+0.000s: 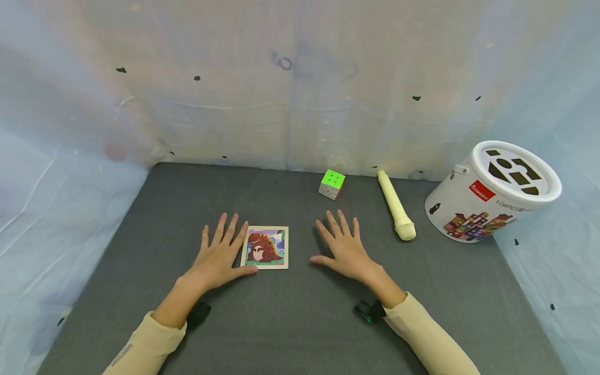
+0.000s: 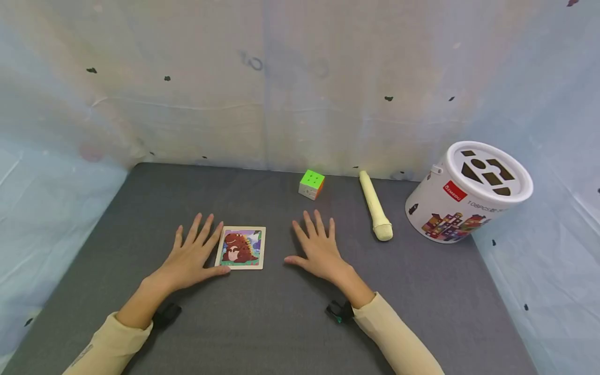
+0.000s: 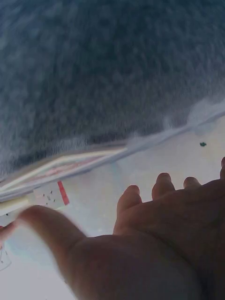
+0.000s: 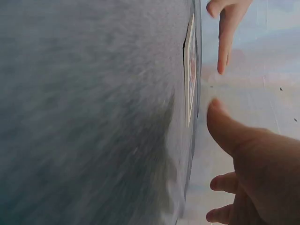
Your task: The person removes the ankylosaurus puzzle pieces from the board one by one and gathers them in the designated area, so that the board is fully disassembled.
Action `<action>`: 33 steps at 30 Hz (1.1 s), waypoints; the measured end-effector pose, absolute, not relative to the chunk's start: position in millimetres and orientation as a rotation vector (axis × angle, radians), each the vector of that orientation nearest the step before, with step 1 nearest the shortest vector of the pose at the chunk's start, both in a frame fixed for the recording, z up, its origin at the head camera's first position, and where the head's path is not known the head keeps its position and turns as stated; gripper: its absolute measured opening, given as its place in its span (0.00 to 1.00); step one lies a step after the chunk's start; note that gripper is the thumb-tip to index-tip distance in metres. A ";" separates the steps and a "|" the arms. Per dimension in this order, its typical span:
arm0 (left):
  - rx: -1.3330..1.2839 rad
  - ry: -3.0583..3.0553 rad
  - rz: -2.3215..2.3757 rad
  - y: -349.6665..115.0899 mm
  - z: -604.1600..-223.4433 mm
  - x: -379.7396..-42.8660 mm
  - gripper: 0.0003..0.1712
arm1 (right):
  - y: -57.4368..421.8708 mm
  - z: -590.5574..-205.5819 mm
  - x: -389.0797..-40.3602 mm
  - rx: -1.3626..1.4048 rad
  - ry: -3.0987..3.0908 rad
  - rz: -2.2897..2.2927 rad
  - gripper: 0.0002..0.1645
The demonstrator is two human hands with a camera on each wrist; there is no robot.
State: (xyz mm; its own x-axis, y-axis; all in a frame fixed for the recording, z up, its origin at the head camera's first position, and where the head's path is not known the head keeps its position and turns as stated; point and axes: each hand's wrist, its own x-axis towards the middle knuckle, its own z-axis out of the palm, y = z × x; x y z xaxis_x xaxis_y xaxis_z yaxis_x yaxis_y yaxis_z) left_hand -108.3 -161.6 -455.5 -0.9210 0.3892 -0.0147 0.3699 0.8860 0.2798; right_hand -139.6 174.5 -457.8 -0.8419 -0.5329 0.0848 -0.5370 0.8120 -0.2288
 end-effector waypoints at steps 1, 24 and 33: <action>0.592 2.983 0.416 -161.8 -456.6 -109.3 0.60 | 169.7 -457.2 -142.5 0.898 -2.965 0.413 0.53; 0.462 2.890 0.384 -166.0 -464.4 -117.0 0.47 | 37.1 -465.3 -191.4 1.244 -2.857 0.618 0.21; 0.449 2.874 0.394 -166.7 -464.2 -117.4 0.47 | 25.9 -467.9 -186.9 1.150 -2.940 0.624 0.22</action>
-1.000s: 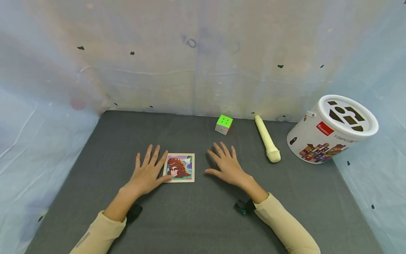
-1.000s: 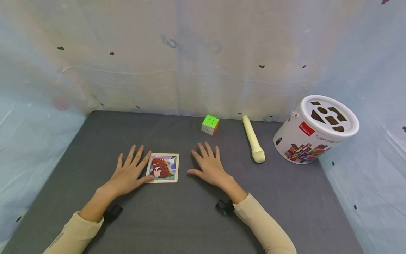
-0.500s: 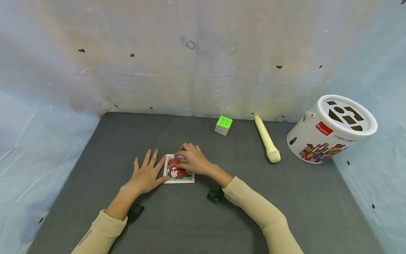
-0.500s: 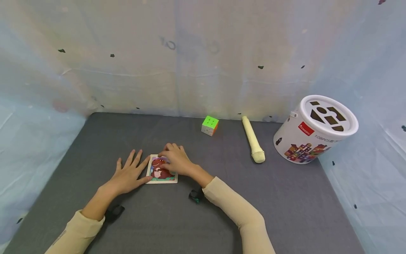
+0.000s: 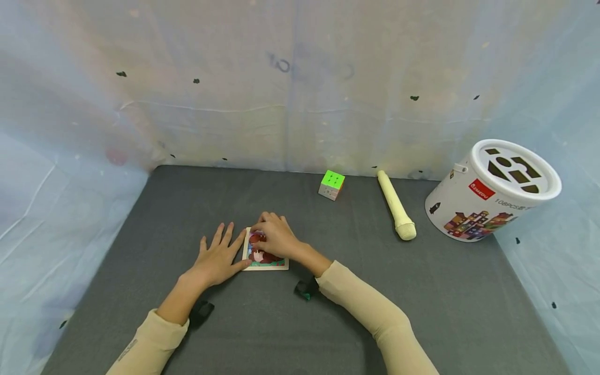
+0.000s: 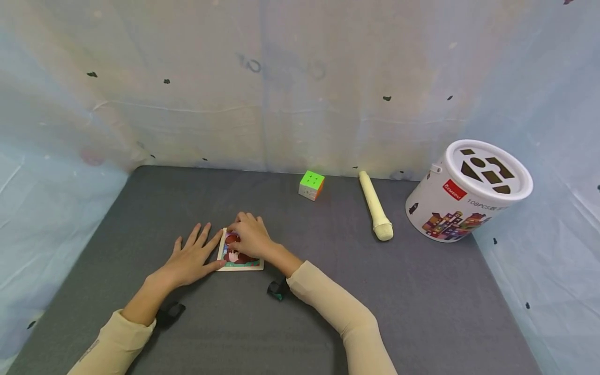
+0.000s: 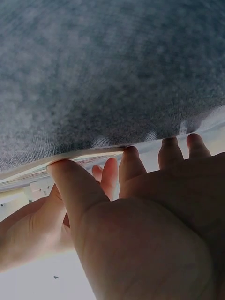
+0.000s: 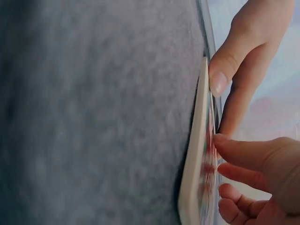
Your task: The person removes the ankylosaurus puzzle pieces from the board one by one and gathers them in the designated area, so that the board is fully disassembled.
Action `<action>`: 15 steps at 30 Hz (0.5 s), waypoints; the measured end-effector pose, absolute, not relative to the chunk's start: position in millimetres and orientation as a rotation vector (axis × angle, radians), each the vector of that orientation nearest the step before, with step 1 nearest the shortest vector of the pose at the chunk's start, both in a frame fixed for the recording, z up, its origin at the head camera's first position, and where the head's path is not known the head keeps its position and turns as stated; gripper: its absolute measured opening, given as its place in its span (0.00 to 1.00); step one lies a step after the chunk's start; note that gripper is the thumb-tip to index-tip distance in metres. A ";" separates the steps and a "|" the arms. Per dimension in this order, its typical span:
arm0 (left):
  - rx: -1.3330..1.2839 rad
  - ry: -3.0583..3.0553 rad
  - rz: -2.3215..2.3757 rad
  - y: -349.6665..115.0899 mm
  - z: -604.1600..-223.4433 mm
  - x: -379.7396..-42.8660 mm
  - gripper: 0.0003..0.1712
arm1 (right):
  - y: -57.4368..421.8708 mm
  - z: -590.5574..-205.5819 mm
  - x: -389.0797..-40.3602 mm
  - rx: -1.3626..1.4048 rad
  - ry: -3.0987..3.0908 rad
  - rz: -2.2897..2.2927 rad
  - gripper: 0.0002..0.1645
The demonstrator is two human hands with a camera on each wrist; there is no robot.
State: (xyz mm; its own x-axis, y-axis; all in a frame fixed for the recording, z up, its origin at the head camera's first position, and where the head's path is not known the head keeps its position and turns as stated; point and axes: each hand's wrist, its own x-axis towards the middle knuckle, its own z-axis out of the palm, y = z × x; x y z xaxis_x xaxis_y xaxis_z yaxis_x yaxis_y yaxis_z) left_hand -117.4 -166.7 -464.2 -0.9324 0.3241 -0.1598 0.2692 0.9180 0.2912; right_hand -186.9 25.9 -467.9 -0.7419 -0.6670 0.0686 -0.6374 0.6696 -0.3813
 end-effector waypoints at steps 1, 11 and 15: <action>0.450 2.874 0.391 -166.7 -464.4 -117.5 0.47 | 25.5 -468.0 -186.1 -1.083 2.800 -0.604 0.22; 0.451 2.871 0.402 -166.7 -464.7 -117.7 0.46 | 25.2 -468.4 -183.1 -1.037 2.807 -0.682 0.23; 0.454 2.872 0.402 -167.2 -465.4 -118.1 0.46 | 25.4 -471.2 -184.9 -1.036 2.790 -0.718 0.23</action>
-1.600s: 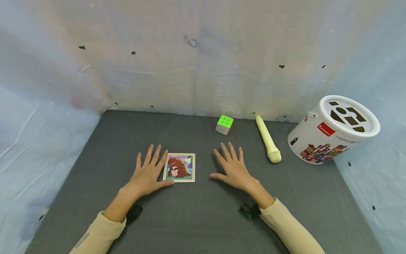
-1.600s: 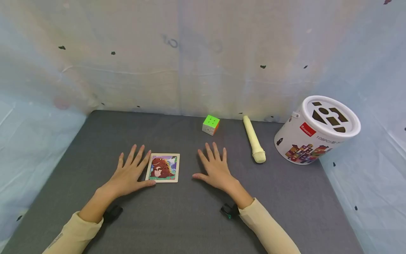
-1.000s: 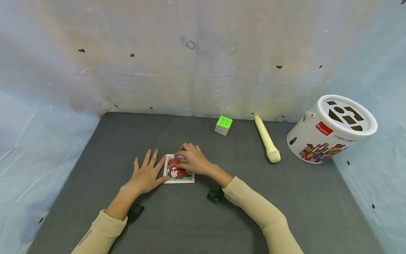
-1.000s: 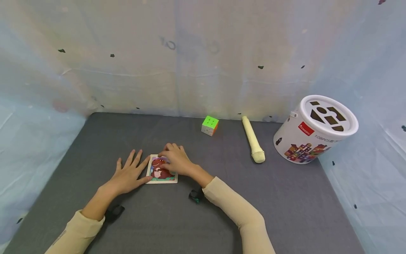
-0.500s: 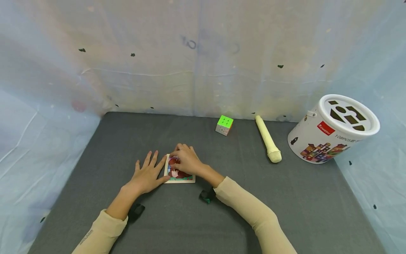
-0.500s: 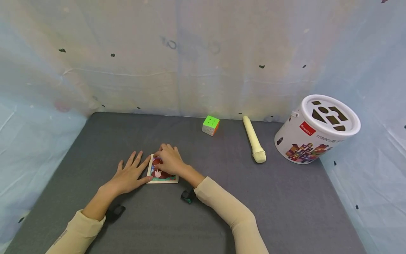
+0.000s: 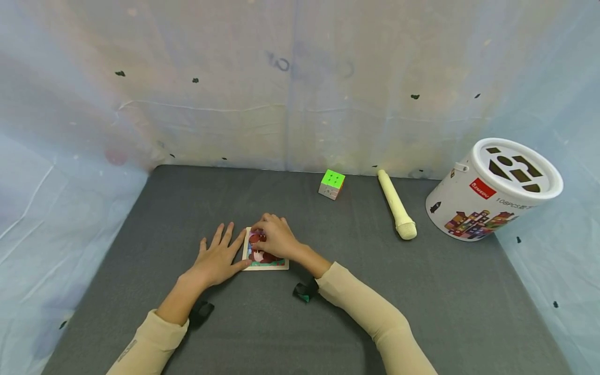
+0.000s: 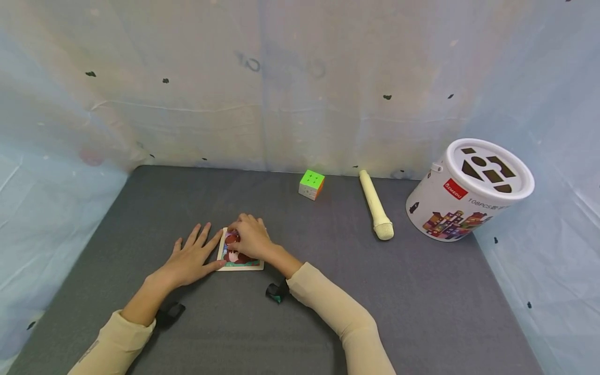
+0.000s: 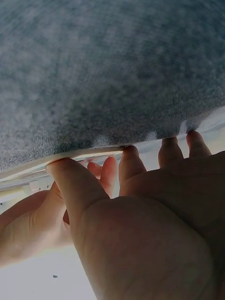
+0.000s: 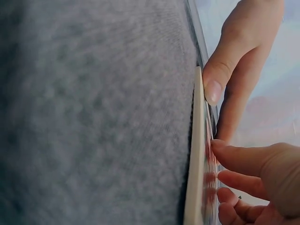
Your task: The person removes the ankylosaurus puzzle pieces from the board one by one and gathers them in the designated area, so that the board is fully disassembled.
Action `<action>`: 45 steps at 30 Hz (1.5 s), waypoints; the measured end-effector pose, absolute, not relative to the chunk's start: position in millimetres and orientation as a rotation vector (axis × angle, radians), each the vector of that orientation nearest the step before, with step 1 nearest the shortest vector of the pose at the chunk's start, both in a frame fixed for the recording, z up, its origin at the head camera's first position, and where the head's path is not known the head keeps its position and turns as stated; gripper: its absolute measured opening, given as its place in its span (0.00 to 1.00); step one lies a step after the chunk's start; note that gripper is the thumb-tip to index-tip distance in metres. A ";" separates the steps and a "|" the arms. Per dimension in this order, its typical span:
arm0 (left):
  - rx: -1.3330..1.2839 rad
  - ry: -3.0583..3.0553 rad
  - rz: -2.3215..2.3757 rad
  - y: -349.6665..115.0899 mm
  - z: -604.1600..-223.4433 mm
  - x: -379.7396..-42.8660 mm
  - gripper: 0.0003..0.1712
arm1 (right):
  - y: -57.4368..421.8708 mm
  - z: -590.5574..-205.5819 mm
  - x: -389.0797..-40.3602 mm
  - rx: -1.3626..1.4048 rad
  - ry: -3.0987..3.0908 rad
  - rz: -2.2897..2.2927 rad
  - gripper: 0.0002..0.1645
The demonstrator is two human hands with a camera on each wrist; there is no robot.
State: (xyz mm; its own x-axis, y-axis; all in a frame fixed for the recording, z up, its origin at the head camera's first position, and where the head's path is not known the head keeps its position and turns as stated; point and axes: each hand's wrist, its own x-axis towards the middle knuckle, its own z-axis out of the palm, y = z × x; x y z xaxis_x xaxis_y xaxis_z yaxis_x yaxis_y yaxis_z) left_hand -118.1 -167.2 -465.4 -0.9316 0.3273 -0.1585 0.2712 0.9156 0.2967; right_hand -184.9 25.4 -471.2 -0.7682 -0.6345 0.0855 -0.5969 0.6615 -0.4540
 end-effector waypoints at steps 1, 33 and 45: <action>0.454 2.873 0.401 -167.3 -465.6 -118.2 0.46 | 25.4 -472.2 -185.5 -1.032 2.783 -0.725 0.23; 0.461 2.869 0.409 -167.6 -464.9 -118.2 0.47 | 23.7 -469.0 -187.5 -0.938 2.672 -0.815 0.24; 0.455 2.866 0.401 -168.2 -465.7 -118.9 0.47 | 24.3 -469.3 -187.2 -0.962 2.641 -0.832 0.26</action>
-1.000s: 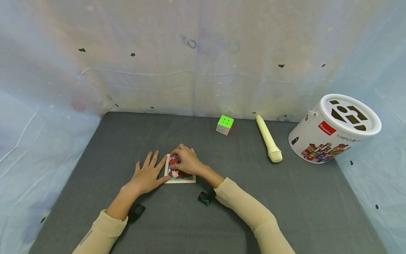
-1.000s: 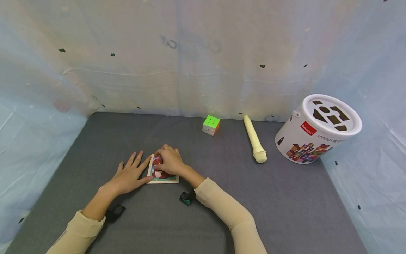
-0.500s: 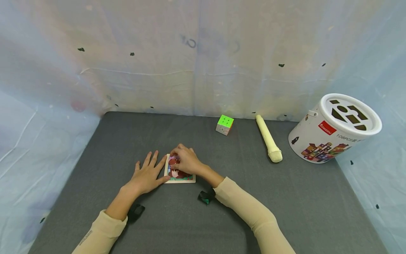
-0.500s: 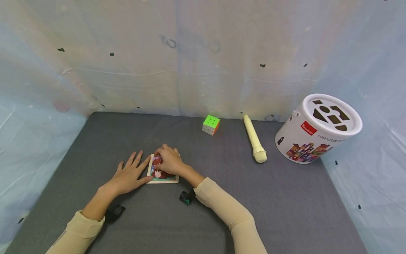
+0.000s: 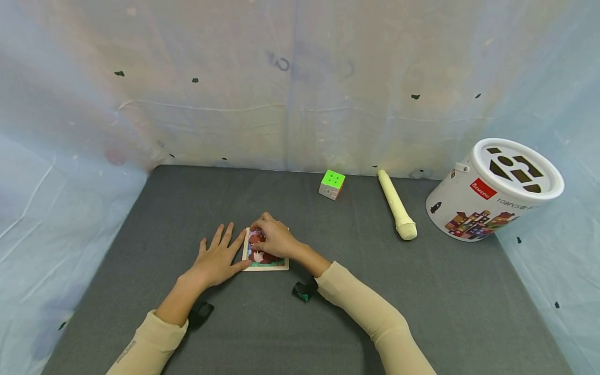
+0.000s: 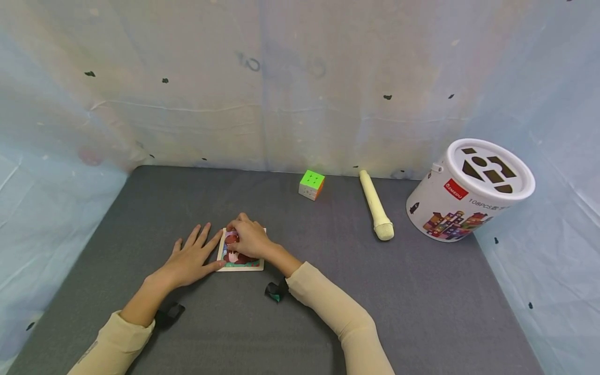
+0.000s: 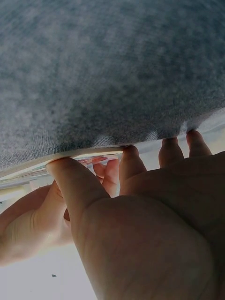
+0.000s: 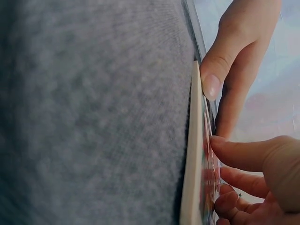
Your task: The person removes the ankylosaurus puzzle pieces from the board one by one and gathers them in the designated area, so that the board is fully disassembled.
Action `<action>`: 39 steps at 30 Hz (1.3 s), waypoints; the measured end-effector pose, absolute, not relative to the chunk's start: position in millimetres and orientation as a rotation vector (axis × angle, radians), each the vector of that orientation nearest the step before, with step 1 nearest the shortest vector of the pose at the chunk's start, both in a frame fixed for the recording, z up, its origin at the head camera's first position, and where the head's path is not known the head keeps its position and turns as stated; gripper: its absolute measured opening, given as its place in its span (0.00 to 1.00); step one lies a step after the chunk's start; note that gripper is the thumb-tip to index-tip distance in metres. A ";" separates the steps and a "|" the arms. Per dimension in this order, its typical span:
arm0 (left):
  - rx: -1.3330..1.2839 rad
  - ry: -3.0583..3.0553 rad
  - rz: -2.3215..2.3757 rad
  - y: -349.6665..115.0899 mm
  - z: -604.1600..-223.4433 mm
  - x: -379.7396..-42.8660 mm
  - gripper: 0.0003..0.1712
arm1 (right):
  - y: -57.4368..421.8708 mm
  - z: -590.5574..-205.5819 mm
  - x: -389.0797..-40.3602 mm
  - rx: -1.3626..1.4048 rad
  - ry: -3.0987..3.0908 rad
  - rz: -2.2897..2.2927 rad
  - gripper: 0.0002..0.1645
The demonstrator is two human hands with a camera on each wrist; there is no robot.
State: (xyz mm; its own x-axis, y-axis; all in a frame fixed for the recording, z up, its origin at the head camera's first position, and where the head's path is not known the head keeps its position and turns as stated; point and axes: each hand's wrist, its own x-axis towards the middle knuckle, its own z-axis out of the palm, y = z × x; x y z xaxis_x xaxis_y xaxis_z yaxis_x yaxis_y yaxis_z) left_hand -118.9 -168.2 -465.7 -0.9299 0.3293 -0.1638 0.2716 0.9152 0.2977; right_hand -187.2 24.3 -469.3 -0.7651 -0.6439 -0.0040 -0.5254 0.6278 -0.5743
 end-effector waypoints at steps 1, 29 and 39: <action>0.455 2.866 0.401 -168.2 -465.6 -118.9 0.47 | 24.2 -469.7 -187.4 -0.964 2.640 -0.832 0.25; 0.458 2.857 0.437 -168.8 -465.8 -118.8 0.48 | 22.8 -473.8 -187.9 -0.839 2.641 -1.058 0.16; 0.446 2.853 0.438 -167.9 -465.5 -118.3 0.48 | 22.6 -475.8 -189.6 -0.756 2.599 -1.170 0.11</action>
State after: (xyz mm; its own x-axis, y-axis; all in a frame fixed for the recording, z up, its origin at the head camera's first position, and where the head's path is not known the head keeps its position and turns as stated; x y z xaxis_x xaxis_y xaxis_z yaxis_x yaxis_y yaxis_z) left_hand -118.3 -167.9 -465.5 -0.9295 0.3278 -0.1688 0.2620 0.9094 0.3231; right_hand -189.6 22.6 -475.8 -0.8512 -0.5239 0.0328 -0.3718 0.5576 -0.7422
